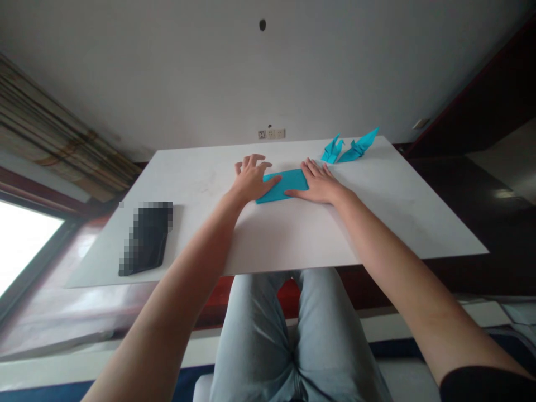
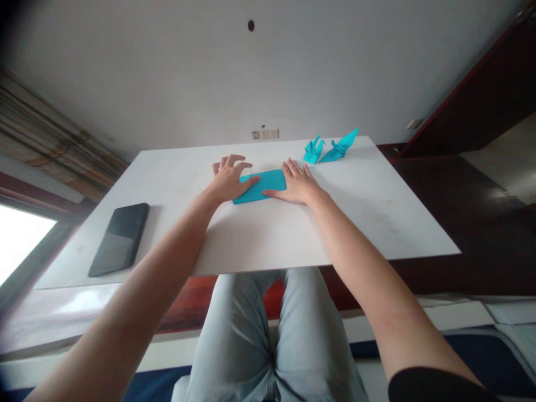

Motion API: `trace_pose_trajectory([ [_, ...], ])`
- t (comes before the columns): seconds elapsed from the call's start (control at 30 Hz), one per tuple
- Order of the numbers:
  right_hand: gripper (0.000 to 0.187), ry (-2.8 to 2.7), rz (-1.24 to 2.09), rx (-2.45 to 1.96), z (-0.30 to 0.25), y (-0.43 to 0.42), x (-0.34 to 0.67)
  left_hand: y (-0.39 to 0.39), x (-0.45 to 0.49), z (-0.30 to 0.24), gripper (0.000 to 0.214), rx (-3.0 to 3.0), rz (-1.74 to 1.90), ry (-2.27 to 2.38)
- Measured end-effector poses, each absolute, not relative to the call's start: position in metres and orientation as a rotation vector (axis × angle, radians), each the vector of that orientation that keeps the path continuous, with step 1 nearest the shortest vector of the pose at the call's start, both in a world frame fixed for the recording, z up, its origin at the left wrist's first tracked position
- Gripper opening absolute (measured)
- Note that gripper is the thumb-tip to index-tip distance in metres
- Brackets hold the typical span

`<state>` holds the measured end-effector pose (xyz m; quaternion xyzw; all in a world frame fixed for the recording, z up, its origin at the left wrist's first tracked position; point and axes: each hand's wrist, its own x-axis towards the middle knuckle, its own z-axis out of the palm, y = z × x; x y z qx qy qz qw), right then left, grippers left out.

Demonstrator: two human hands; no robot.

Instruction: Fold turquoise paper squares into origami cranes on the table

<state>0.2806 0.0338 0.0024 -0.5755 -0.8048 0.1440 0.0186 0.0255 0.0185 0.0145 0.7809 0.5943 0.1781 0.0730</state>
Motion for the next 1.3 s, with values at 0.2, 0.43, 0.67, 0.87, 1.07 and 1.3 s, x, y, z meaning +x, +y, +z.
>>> trace_pose_trajectory([
  [0.2, 0.153, -2.613, 0.529, -1.494, -0.004, 0.041, 0.287, 0.018, 0.03, 0.021, 0.051, 2.254, 0.464, 1.679],
  [0.43, 0.144, -2.399, 0.399, -1.381, -0.007, 0.043, 0.285, 0.032, 0.022, 0.012, 0.037, 1.893, 0.821, 1.501],
  [0.67, 0.117, -1.978, 0.409, -1.318, 0.005, 0.05, 0.28, 0.041, 0.028, 0.01, 0.031, 1.625, 1.296, 1.29],
  [0.87, 0.109, -1.922, 0.755, -1.086, 0.003, 0.052, 0.281, 0.041, 0.033, 0.015, 0.027, 1.64, 1.359, 1.261],
  [1.07, 0.081, -1.882, 0.733, -1.095, 0.005, 0.05, 0.283, 0.037, 0.026, 0.022, 0.041, 1.765, 1.335, 1.21],
  [1.3, 0.066, -1.785, 0.493, -1.065, 0.017, 0.05, 0.287, 0.033, 0.02, 0.03, 0.016, 2.029, 1.451, 1.379],
])
